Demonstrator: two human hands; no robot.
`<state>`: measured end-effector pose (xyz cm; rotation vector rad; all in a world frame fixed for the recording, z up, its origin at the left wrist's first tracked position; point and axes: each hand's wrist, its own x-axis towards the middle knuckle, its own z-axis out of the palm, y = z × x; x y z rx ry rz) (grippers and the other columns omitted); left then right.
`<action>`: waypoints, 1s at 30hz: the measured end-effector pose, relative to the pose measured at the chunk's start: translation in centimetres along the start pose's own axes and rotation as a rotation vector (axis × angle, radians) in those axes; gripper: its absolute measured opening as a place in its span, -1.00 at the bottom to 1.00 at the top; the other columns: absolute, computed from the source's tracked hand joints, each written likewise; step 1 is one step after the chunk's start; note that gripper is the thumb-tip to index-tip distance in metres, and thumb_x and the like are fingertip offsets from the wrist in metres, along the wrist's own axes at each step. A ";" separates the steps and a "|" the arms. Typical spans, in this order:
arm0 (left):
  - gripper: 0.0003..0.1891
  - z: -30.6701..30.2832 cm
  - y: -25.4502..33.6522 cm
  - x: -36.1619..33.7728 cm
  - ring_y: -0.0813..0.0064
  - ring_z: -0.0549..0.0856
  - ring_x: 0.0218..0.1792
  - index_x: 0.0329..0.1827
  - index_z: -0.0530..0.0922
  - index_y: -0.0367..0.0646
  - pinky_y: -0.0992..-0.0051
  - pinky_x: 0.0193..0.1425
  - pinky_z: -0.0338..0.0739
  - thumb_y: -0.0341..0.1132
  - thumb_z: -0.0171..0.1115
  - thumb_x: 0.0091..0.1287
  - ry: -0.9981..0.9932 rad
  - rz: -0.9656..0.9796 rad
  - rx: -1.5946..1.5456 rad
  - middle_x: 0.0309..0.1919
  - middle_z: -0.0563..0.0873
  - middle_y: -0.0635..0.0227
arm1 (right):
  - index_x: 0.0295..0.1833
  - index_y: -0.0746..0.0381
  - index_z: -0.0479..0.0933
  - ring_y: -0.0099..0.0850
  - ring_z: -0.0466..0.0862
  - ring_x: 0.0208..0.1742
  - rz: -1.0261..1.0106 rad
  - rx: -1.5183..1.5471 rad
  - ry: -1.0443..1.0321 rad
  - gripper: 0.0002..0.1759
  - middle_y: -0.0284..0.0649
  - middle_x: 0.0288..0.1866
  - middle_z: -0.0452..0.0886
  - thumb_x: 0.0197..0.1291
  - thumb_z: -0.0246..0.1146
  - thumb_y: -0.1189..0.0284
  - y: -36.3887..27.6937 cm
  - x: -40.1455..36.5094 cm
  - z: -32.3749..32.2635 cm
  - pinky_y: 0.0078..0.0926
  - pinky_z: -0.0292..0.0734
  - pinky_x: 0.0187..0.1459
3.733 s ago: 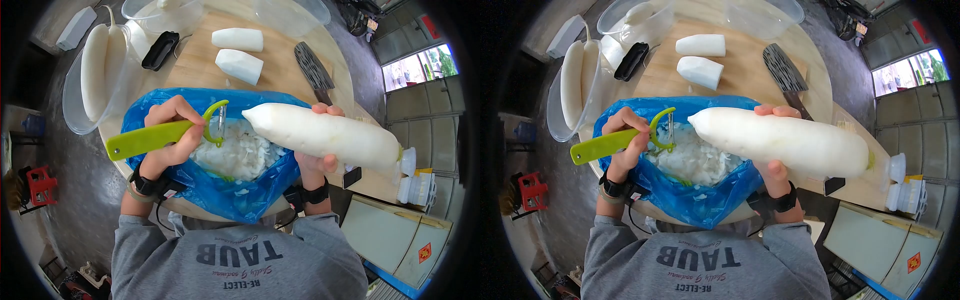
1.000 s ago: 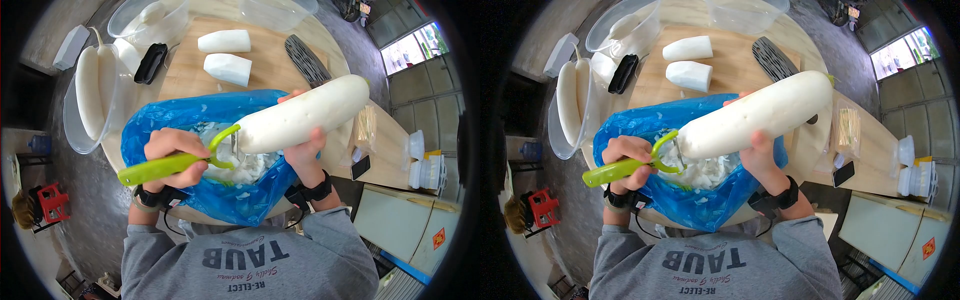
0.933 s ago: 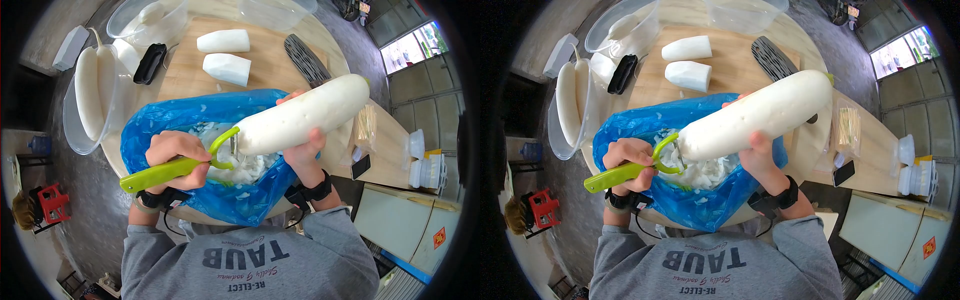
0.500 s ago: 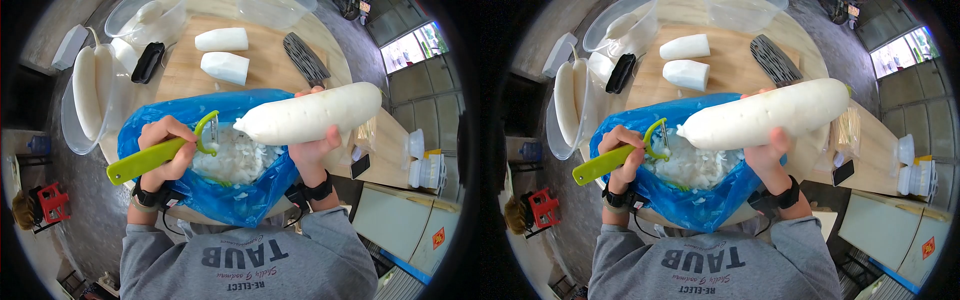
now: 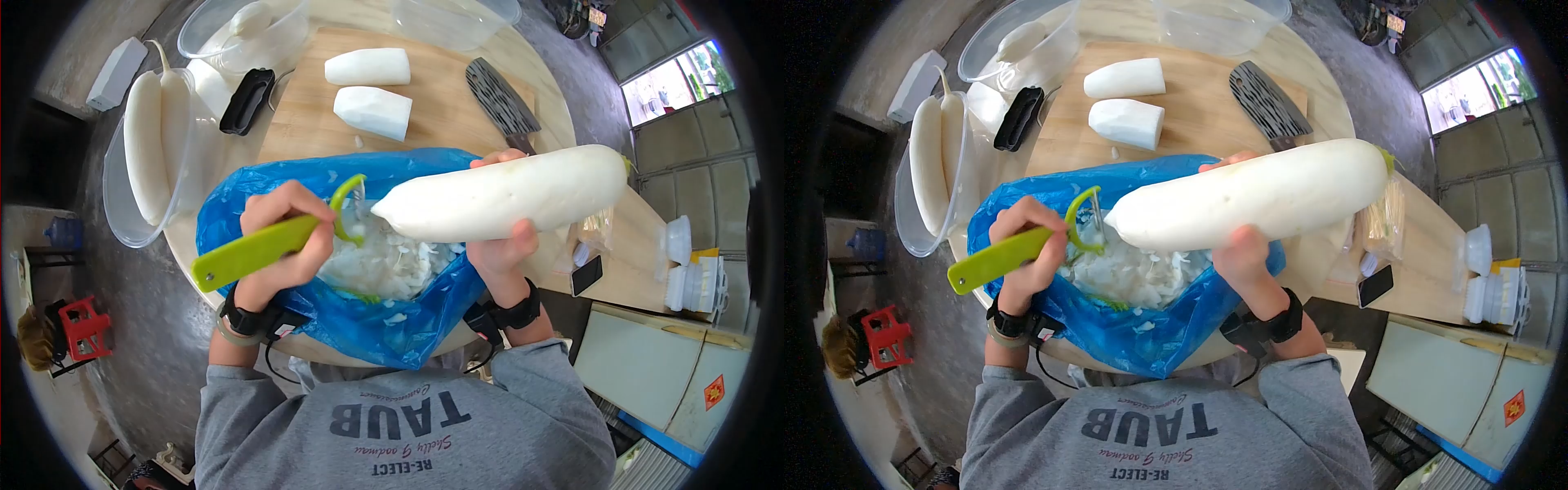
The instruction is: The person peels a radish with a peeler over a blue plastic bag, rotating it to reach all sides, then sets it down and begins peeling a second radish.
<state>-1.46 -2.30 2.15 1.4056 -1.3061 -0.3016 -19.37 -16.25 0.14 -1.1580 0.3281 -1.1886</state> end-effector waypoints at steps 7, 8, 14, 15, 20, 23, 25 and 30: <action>-0.90 -0.9 0.4 0.0 0.70 0.51 -0.63 -0.45 0.49 -0.25 0.72 -0.54 0.30 -0.55 0.11 -0.07 -0.025 -0.264 -0.250 -0.61 0.59 0.40 | 0.11 0.25 0.25 -0.32 0.45 0.03 0.005 0.121 0.054 -0.22 -0.23 0.03 0.33 -0.13 0.19 -0.06 -0.3 0.5 -0.8 -0.33 0.45 -0.01; -0.88 -0.9 0.3 0.1 0.69 0.51 -0.64 -0.43 0.50 -0.26 0.71 -0.54 0.30 -0.55 0.11 -0.07 -0.021 -0.231 -0.249 -0.61 0.59 0.40 | 0.12 0.25 0.25 -0.32 0.45 0.04 0.007 0.124 0.042 -0.22 -0.20 0.04 0.34 -0.13 0.19 -0.06 -0.3 0.5 -0.8 -0.33 0.45 -0.01; -0.88 -1.0 0.3 0.1 0.63 0.52 -0.65 -0.42 0.54 -0.24 0.69 -0.54 0.33 -0.50 0.16 -0.07 -0.049 -0.058 -0.325 -0.60 0.61 0.37 | 0.21 0.27 0.17 -0.29 0.43 0.09 0.083 0.066 -0.015 -0.13 0.00 0.12 0.35 -0.12 0.18 -0.08 -0.3 0.5 -0.7 -0.33 0.44 0.04; -0.89 -0.8 0.4 0.2 0.62 0.52 -0.66 -0.43 0.55 -0.23 0.70 -0.54 0.34 -0.48 0.18 -0.07 -0.028 -0.014 -0.346 -0.60 0.61 0.36 | 0.22 0.27 0.15 -0.29 0.43 0.10 0.103 0.055 -0.019 -0.11 0.04 0.13 0.35 -0.12 0.18 -0.09 -0.5 0.4 -0.5 -0.33 0.43 0.05; -0.89 -1.2 0.3 -0.6 0.54 0.61 -0.61 -0.43 0.57 -0.23 0.67 -0.51 0.43 -0.42 0.23 -0.03 -0.081 -0.036 -0.356 -0.59 0.63 0.34 | 0.22 0.20 0.14 -0.25 0.35 0.22 0.142 0.129 0.013 -0.11 -0.16 0.16 0.32 -0.13 0.28 -0.07 -0.6 0.2 -0.1 -0.26 0.37 0.13; -0.89 -1.0 0.3 -0.5 0.49 0.65 -0.57 -0.41 0.58 -0.23 0.63 -0.50 0.48 -0.44 0.25 -0.03 -0.139 0.026 -0.365 -0.56 0.65 0.30 | 0.22 0.20 0.14 -0.24 0.35 0.22 0.141 0.129 -0.010 -0.14 -0.18 0.14 0.32 -0.11 0.32 -0.01 -0.4 0.1 -0.3 -0.25 0.37 0.13; -0.89 -0.6 0.3 -0.2 0.47 0.65 -0.57 -0.42 0.59 -0.22 0.62 -0.50 0.49 -0.46 0.25 -0.04 -0.170 0.097 -0.341 -0.54 0.66 0.28 | 0.21 0.19 0.14 -0.25 0.36 0.20 0.147 0.108 -0.056 -0.15 -0.20 0.13 0.32 -0.12 0.34 0.02 -0.5 0.0 -0.3 -0.26 0.38 0.12; -0.92 0.4 0.2 0.0 0.52 0.57 -0.68 -0.47 0.56 -0.21 0.63 -0.56 0.43 -0.44 0.24 -0.06 -0.164 0.175 -0.203 -0.67 0.60 0.33 | 0.16 0.19 0.17 -0.29 0.40 0.13 0.068 0.036 -0.096 -0.14 -0.14 0.06 0.37 -0.18 0.37 -0.01 -0.2 -0.2 -0.1 -0.31 0.39 0.08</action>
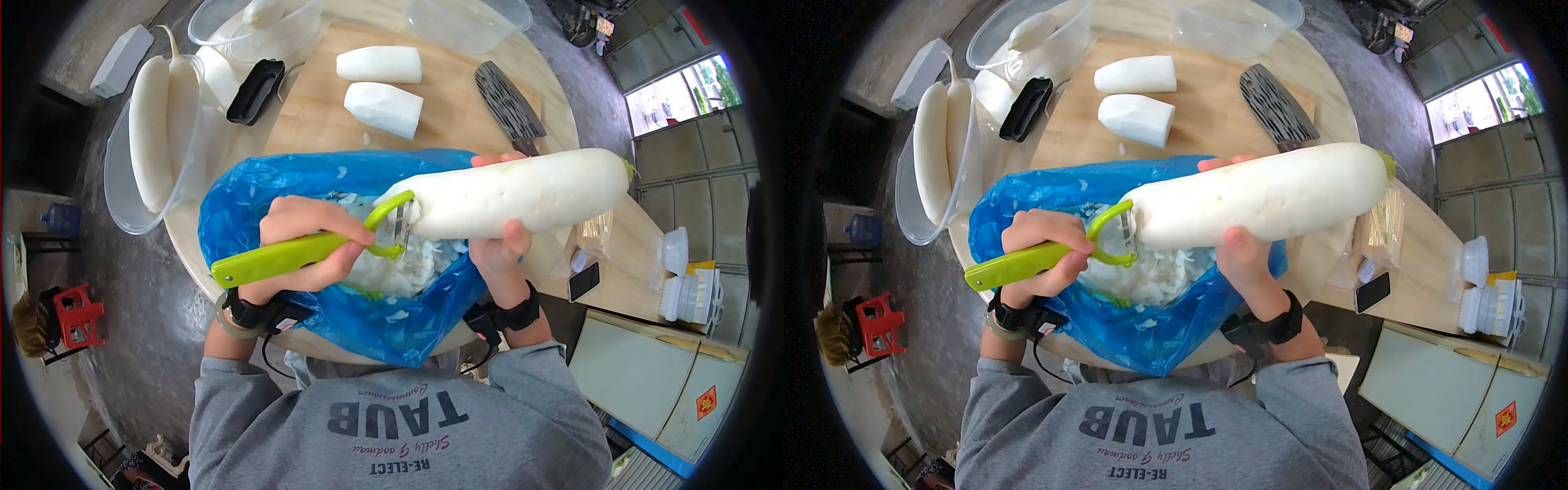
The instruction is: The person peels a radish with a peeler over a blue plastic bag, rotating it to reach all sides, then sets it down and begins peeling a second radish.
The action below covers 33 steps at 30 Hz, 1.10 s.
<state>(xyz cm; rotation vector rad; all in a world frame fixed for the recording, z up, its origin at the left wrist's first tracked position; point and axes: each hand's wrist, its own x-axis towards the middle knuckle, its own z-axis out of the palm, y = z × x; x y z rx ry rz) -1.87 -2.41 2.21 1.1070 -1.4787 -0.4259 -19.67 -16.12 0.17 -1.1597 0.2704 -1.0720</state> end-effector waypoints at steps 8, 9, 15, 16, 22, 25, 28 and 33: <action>-0.94 -0.6 0.1 0.0 0.60 0.59 -0.65 -0.49 0.57 -0.17 0.69 -0.55 0.41 -0.50 0.17 -0.05 0.111 -0.214 0.174 -0.63 0.63 0.36 | 0.15 0.25 0.20 -0.28 0.45 0.08 -0.048 -0.019 0.084 -0.19 -0.09 0.04 0.41 -0.13 0.19 -0.05 0.7 0.0 -0.5 -0.30 0.46 0.00; -0.90 -0.9 -0.5 0.1 0.60 0.59 -0.67 -0.47 0.57 -0.16 0.69 -0.56 0.40 -0.53 0.16 -0.04 0.151 -0.277 0.223 -0.65 0.62 0.39 | 0.15 0.25 0.21 -0.28 0.45 0.08 -0.065 0.016 0.105 -0.20 -0.08 0.03 0.42 -0.13 0.17 -0.06 0.6 0.1 -0.6 -0.29 0.46 0.00; -0.96 -1.4 0.3 0.2 0.62 0.58 -0.68 -0.49 0.54 -0.15 0.69 -0.58 0.39 -0.46 0.18 -0.04 0.124 -0.185 0.086 -0.68 0.59 0.43 | 0.16 0.27 0.22 -0.26 0.47 0.08 -0.071 0.157 0.206 -0.21 -0.05 0.05 0.43 -0.10 0.12 -0.06 0.5 0.7 -1.8 -0.22 0.46 0.01; -0.96 -1.6 0.2 0.1 0.62 0.58 -0.67 -0.48 0.54 -0.16 0.68 -0.58 0.40 -0.45 0.18 -0.03 0.114 -0.192 0.061 -0.67 0.59 0.42 | 0.16 0.27 0.22 -0.26 0.46 0.09 -0.062 0.154 0.191 -0.21 -0.05 0.05 0.43 -0.10 0.12 -0.06 0.4 0.7 -1.8 -0.22 0.46 0.02; -0.93 -1.9 0.5 -0.2 0.62 0.60 -0.64 -0.39 0.55 -0.17 0.68 -0.55 0.43 -0.41 0.19 0.08 0.072 -0.204 -0.318 -0.62 0.62 0.40 | 0.17 0.26 0.20 -0.25 0.45 0.10 -0.001 0.018 0.182 -0.21 -0.05 0.04 0.43 -0.09 0.14 -0.04 0.7 0.4 -1.1 -0.22 0.44 0.04; -0.93 -1.2 0.6 0.0 0.63 0.60 -0.62 -0.37 0.56 -0.18 0.68 -0.53 0.43 -0.43 0.16 0.10 0.021 -0.196 -0.284 -0.60 0.63 0.39 | 0.18 0.26 0.19 -0.25 0.46 0.09 0.001 -0.082 0.149 -0.21 -0.05 0.02 0.43 -0.08 0.13 -0.04 0.6 0.0 -0.2 -0.23 0.44 0.04; -0.94 -1.1 0.4 -0.1 0.65 0.59 -0.62 -0.39 0.57 -0.18 0.68 -0.53 0.42 -0.46 0.15 0.09 0.028 -0.212 -0.137 -0.57 0.64 0.38 | 0.18 0.27 0.18 -0.25 0.47 0.07 -0.020 -0.084 0.102 -0.20 -0.04 0.02 0.43 -0.08 0.12 -0.05 0.7 -0.2 -0.3 -0.23 0.45 0.03; -0.95 -2.0 -0.4 0.0 0.68 0.55 -0.64 -0.43 0.57 -0.20 0.68 -0.56 0.37 -0.48 0.15 0.06 0.180 -0.293 0.018 -0.59 0.61 0.39 | 0.18 0.27 0.19 -0.25 0.48 0.06 -0.032 0.096 0.168 -0.19 -0.02 0.02 0.43 -0.09 0.12 -0.06 0.1 -0.1 -1.1 -0.23 0.46 0.02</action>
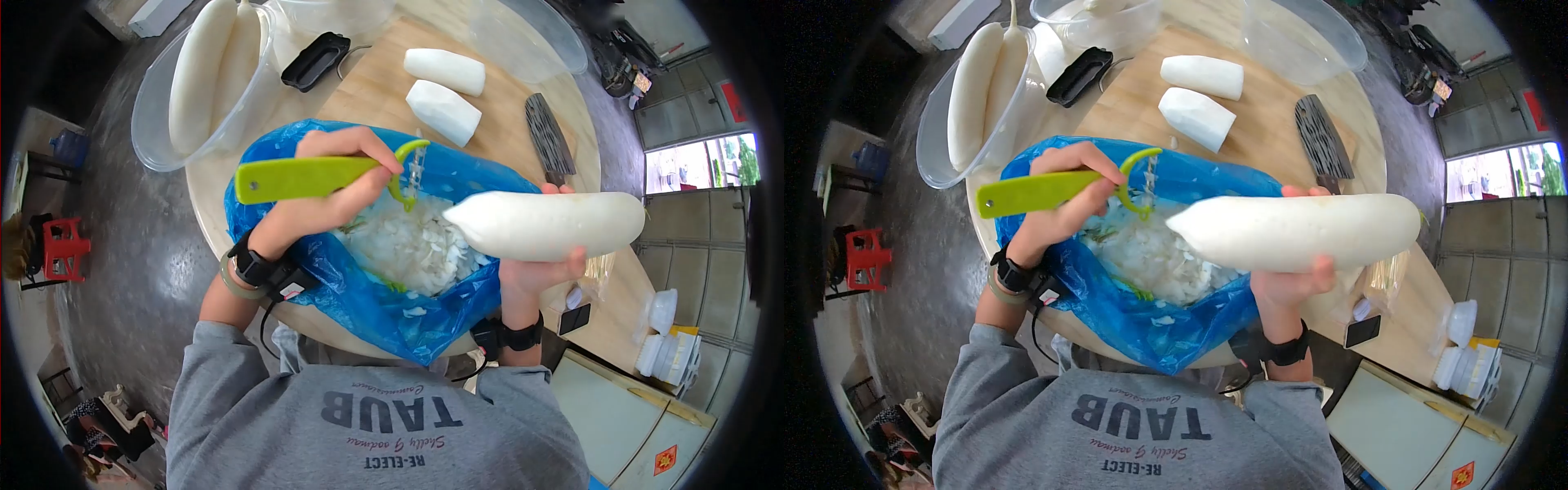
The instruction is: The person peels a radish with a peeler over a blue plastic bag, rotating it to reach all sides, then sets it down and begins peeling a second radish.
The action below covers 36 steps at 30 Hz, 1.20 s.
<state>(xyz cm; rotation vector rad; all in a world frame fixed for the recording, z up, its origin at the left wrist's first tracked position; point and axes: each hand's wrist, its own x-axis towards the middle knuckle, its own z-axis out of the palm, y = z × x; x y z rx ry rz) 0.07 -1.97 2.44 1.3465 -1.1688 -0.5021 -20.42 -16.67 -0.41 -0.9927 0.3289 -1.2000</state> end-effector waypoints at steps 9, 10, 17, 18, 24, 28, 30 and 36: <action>-0.94 -0.1 1.2 -0.4 0.71 0.52 -0.67 -0.41 0.55 -0.23 0.73 -0.60 0.34 -0.50 0.12 0.07 0.046 -0.029 -0.182 -0.61 0.58 0.38 | 0.18 0.27 0.19 -0.26 0.47 0.06 -0.005 -0.193 -0.130 -0.18 0.01 0.03 0.43 -0.11 0.14 -0.07 -0.3 -0.2 0.3 -0.29 0.46 0.02; -0.94 -0.1 1.1 -0.4 0.71 0.53 -0.67 -0.41 0.55 -0.23 0.72 -0.60 0.34 -0.50 0.13 0.07 0.030 -0.016 -0.188 -0.60 0.58 0.38 | 0.18 0.26 0.18 -0.26 0.47 0.06 -0.004 -0.201 -0.146 -0.17 0.01 0.02 0.43 -0.12 0.16 -0.07 -0.1 -0.3 0.4 -0.30 0.45 0.03; -0.89 0.0 0.5 -0.3 0.64 0.56 -0.64 -0.38 0.56 -0.20 0.69 -0.56 0.38 -0.42 0.20 0.01 -0.082 0.124 -0.156 -0.59 0.61 0.38 | 0.22 0.23 0.14 -0.28 0.40 0.15 0.026 -0.243 -0.195 -0.09 -0.06 0.11 0.36 -0.16 0.28 -0.08 0.1 -0.6 1.0 -0.31 0.40 0.09; -0.87 0.2 0.4 -0.3 0.63 0.57 -0.64 -0.38 0.56 -0.19 0.69 -0.55 0.39 -0.39 0.22 0.00 -0.085 0.153 -0.142 -0.58 0.62 0.38 | 0.23 0.23 0.13 -0.28 0.38 0.17 0.016 -0.251 -0.192 -0.08 -0.08 0.14 0.34 -0.16 0.28 -0.10 0.2 -0.6 1.1 -0.30 0.40 0.10; -0.80 0.2 0.2 -0.5 0.52 0.60 -0.62 -0.37 0.56 -0.20 0.65 -0.52 0.44 -0.34 0.28 -0.07 0.012 0.264 0.035 -0.56 0.63 0.35 | 0.26 0.22 0.09 -0.26 0.33 0.23 0.023 -0.197 -0.172 -0.03 -0.12 0.18 0.30 -0.11 0.20 -0.20 0.7 -0.5 0.4 -0.26 0.34 0.16; -0.79 0.9 -0.9 -0.3 0.45 0.56 -0.67 -0.36 0.56 -0.25 0.60 -0.59 0.42 -0.39 0.29 -0.09 0.107 0.521 0.147 -0.58 0.61 0.31 | 0.27 0.22 0.08 -0.25 0.32 0.24 0.037 -0.192 -0.164 -0.05 -0.11 0.18 0.30 -0.08 0.17 -0.19 0.4 -0.3 0.4 -0.24 0.32 0.19; -0.79 1.1 -1.5 -0.2 0.42 0.53 -0.69 -0.37 0.55 -0.27 0.58 -0.62 0.39 -0.42 0.29 -0.10 0.164 0.661 0.263 -0.60 0.60 0.29 | 0.27 0.22 0.07 -0.25 0.32 0.24 0.043 -0.191 -0.157 -0.07 -0.12 0.18 0.29 -0.06 0.16 -0.18 0.3 -0.2 0.5 -0.23 0.31 0.19; -0.85 1.0 -0.5 -0.6 0.45 0.52 -0.71 -0.37 0.54 -0.27 0.59 -0.64 0.37 -0.46 0.23 -0.04 0.080 0.545 0.154 -0.63 0.58 0.28 | 0.27 0.24 0.05 -0.25 0.34 0.22 0.040 -0.192 -0.165 -0.07 -0.18 0.16 0.28 -0.06 0.18 -0.14 0.3 -0.2 0.7 -0.24 0.32 0.18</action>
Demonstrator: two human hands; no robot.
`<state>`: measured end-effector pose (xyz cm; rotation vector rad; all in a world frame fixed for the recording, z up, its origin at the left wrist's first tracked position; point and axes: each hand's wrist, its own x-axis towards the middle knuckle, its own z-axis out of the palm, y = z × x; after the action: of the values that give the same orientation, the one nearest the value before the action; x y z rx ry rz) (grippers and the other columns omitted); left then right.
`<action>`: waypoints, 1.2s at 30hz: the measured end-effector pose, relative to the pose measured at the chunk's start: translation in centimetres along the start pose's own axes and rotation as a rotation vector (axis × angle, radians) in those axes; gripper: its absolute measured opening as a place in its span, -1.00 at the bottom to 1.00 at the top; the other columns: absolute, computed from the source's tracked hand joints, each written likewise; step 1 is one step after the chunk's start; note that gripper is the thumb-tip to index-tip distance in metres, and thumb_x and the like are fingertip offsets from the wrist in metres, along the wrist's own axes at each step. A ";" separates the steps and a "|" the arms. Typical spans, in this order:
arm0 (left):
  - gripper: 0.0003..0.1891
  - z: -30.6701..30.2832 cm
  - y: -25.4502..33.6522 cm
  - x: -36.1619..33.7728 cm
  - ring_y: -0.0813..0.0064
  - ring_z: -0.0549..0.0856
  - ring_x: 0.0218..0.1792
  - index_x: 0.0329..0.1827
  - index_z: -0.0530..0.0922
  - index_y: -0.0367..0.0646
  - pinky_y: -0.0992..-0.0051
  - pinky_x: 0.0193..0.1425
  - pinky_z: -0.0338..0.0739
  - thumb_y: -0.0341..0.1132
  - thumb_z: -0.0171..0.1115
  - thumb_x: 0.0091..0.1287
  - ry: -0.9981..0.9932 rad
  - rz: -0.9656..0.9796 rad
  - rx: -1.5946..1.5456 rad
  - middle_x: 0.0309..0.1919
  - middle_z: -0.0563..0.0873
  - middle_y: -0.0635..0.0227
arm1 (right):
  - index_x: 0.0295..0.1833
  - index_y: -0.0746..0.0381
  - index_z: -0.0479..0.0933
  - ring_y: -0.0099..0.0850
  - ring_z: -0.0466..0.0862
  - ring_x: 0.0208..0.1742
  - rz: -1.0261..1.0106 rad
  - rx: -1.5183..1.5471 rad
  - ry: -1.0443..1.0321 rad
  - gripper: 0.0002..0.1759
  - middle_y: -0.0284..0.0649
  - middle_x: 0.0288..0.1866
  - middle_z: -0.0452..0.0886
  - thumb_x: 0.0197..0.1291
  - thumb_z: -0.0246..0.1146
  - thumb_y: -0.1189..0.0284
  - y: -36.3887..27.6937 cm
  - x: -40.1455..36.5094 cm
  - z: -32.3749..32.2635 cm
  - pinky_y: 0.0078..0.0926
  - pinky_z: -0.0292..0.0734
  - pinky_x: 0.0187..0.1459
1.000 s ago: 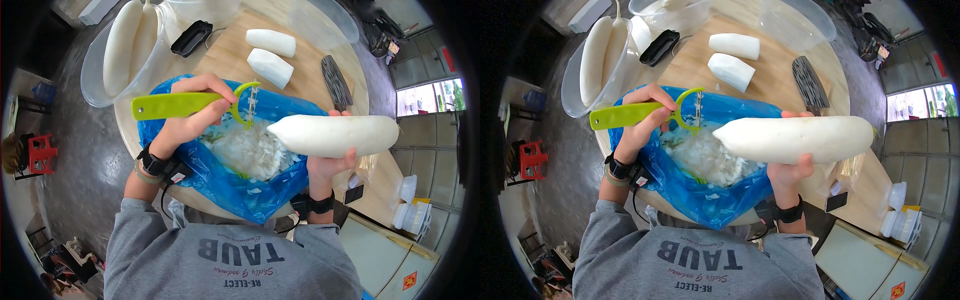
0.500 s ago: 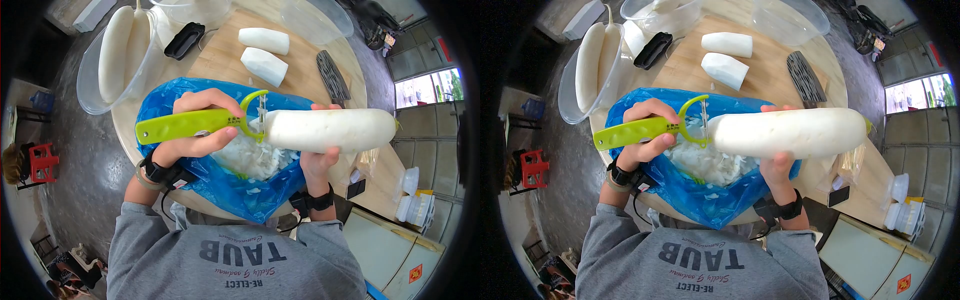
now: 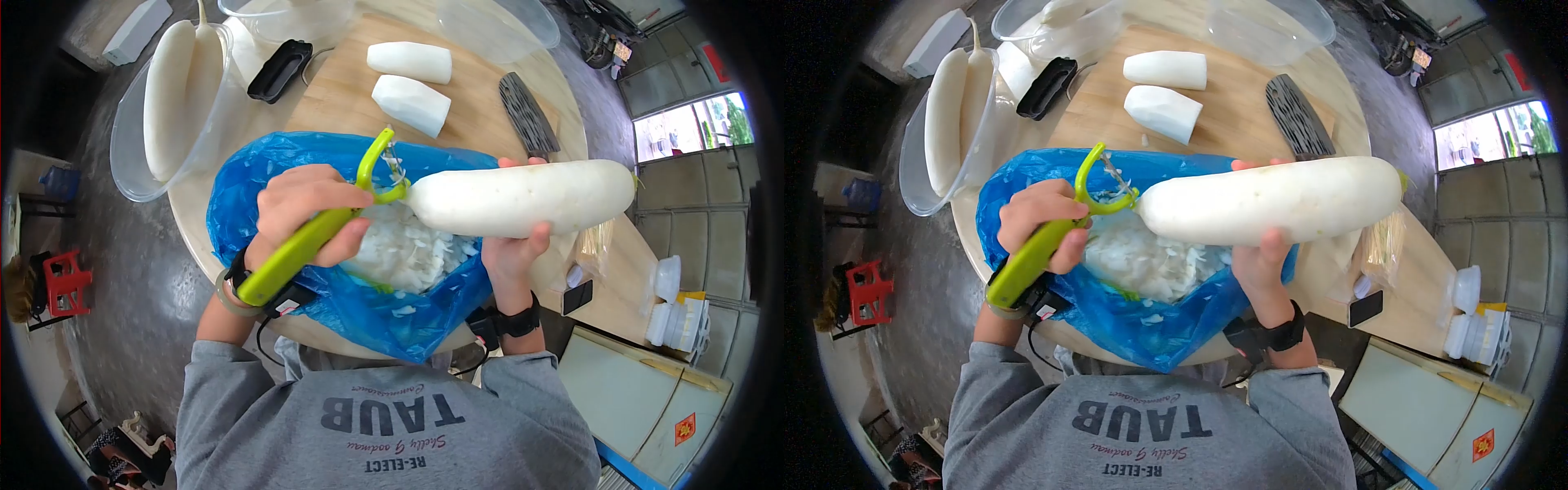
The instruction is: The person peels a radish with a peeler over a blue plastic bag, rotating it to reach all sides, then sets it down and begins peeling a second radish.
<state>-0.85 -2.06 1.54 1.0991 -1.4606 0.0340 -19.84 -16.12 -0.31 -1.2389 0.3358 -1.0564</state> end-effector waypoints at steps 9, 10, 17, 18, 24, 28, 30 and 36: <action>-0.83 -0.5 0.4 -0.6 0.58 0.59 -0.67 -0.42 0.53 -0.25 0.67 -0.57 0.41 -0.31 0.15 0.07 0.070 -0.419 -0.336 -0.61 0.62 0.29 | 0.34 0.29 -0.04 -0.40 0.49 0.03 -0.012 0.115 0.019 -0.06 0.07 0.19 0.32 -0.02 0.15 -0.02 -0.3 0.4 0.3 -0.43 0.41 0.06; -0.82 -0.6 0.1 -0.6 0.58 0.59 -0.68 -0.43 0.53 -0.25 0.68 -0.57 0.41 -0.29 0.15 0.07 0.047 -0.395 -0.336 -0.62 0.61 0.29 | 0.35 0.29 -0.05 -0.48 0.51 -0.11 -0.001 0.150 -0.009 -0.07 0.07 0.19 0.32 -0.01 0.15 0.01 -0.2 0.5 0.1 -0.49 0.42 0.00; -0.79 -0.9 -0.6 -0.8 0.55 0.56 -0.69 -0.43 0.53 -0.27 0.66 -0.60 0.40 -0.26 0.15 0.06 -0.028 -0.305 -0.363 -0.65 0.58 0.29 | 0.34 0.27 -0.01 -0.73 0.39 -0.60 0.123 0.185 -0.046 -0.13 0.01 0.23 0.30 0.07 0.06 -0.06 -0.2 0.3 -0.7 -0.69 0.45 -0.19; -0.78 -0.8 -0.4 -0.7 0.55 0.56 -0.69 -0.43 0.52 -0.28 0.65 -0.60 0.40 -0.26 0.15 0.07 0.008 -0.343 -0.375 -0.64 0.58 0.28 | 0.34 0.27 0.00 -0.73 0.40 -0.60 0.148 0.193 -0.048 -0.13 -0.01 0.23 0.30 0.08 0.04 -0.09 -0.2 0.4 -0.8 -0.70 0.44 -0.20; -0.76 -1.0 -0.4 -0.7 0.53 0.55 -0.69 -0.39 0.50 -0.31 0.64 -0.60 0.41 -0.25 0.15 0.12 0.093 -0.448 -0.551 -0.58 0.59 0.23 | 0.31 0.23 0.08 -0.60 0.50 -0.31 0.253 0.222 0.083 -0.14 -0.06 0.21 0.33 0.09 -0.01 -0.19 -0.2 0.4 -0.5 -0.61 0.44 -0.15; -0.78 -0.9 -0.2 -0.8 0.53 0.56 -0.68 -0.38 0.50 -0.31 0.64 -0.60 0.41 -0.29 0.16 0.11 0.051 -0.458 -0.580 -0.58 0.59 0.23 | 0.29 0.20 0.11 -0.36 0.41 0.14 0.283 0.173 0.142 -0.14 -0.06 0.22 0.31 0.03 0.09 -0.17 0.4 -0.2 -0.9 -0.35 0.36 0.11; -0.82 -0.9 0.2 -0.8 0.53 0.56 -0.68 -0.39 0.50 -0.30 0.64 -0.59 0.41 -0.32 0.18 0.07 0.041 -0.462 -0.544 -0.58 0.59 0.24 | 0.28 0.18 0.11 -0.29 0.32 0.23 0.291 0.106 0.097 -0.12 -0.05 0.23 0.29 -0.03 0.17 -0.15 0.3 -0.3 -1.5 -0.27 0.30 0.18; -0.89 -0.6 0.2 -0.4 0.50 0.57 -0.67 -0.47 0.56 -0.22 0.63 -0.55 0.43 -0.44 0.19 -0.11 -0.038 -0.364 -0.289 -0.62 0.60 0.29 | 0.27 0.12 0.11 -0.25 0.37 0.19 0.169 0.132 0.012 -0.06 -0.01 0.22 0.29 -0.17 0.31 -0.09 -0.1 0.1 -0.2 -0.26 0.36 0.16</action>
<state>-0.61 -1.32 1.53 1.1128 -1.2329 -0.4438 -19.98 -16.32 -0.26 -1.0678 0.3675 -0.9267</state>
